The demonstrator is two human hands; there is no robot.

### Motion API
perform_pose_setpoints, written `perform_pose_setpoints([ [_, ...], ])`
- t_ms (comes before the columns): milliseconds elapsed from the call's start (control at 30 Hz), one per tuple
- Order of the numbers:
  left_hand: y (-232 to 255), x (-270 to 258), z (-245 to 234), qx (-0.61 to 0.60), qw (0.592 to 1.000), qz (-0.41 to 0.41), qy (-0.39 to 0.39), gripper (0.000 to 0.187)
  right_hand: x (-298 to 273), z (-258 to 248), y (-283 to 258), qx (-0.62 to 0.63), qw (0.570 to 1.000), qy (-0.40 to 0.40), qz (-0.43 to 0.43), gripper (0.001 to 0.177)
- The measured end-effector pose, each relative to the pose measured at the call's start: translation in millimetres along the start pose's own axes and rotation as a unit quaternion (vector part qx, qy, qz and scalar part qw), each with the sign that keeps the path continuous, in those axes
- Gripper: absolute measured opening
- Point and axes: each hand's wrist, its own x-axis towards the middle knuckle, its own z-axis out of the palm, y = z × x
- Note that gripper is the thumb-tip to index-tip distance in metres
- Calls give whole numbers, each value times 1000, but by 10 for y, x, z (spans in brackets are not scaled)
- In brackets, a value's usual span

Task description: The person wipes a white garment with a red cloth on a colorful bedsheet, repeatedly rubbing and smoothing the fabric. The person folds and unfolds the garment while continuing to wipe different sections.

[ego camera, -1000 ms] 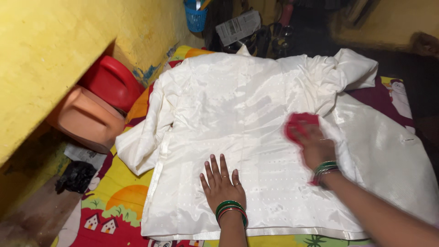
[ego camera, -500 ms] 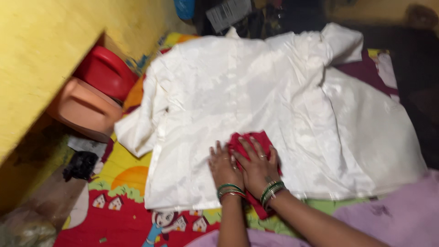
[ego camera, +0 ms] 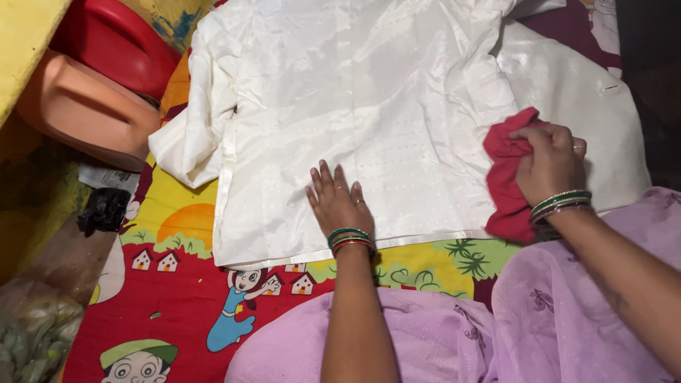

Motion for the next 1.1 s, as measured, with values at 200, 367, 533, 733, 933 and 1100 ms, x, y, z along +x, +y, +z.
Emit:
perform_pose_setpoints([
  [200, 194, 52, 169, -25, 996, 84, 23, 57, -122, 201, -1432, 56, 975, -192, -98, 46],
  [367, 110, -114, 140, 59, 997, 30, -49, 59, -212, 588, -1223, 53, 973, -140, -177, 52],
  [533, 201, -75, -56, 77, 993, 8, -94, 60, 84, 368, -86, -69, 991, -111, -17, 41],
  [733, 213, -95, -8, 90, 990, 0, -108, 58, 228, 286, -175, -15, 992, -97, 84, 36],
  [933, 352, 47, 262, 103, 993, 47, -37, 56, 239, 543, -1140, 55, 985, -124, -107, 60],
  [1100, 332, 104, 329, 70, 996, 48, -19, 58, 382, 932, -1009, 18, 980, -126, -154, 57],
])
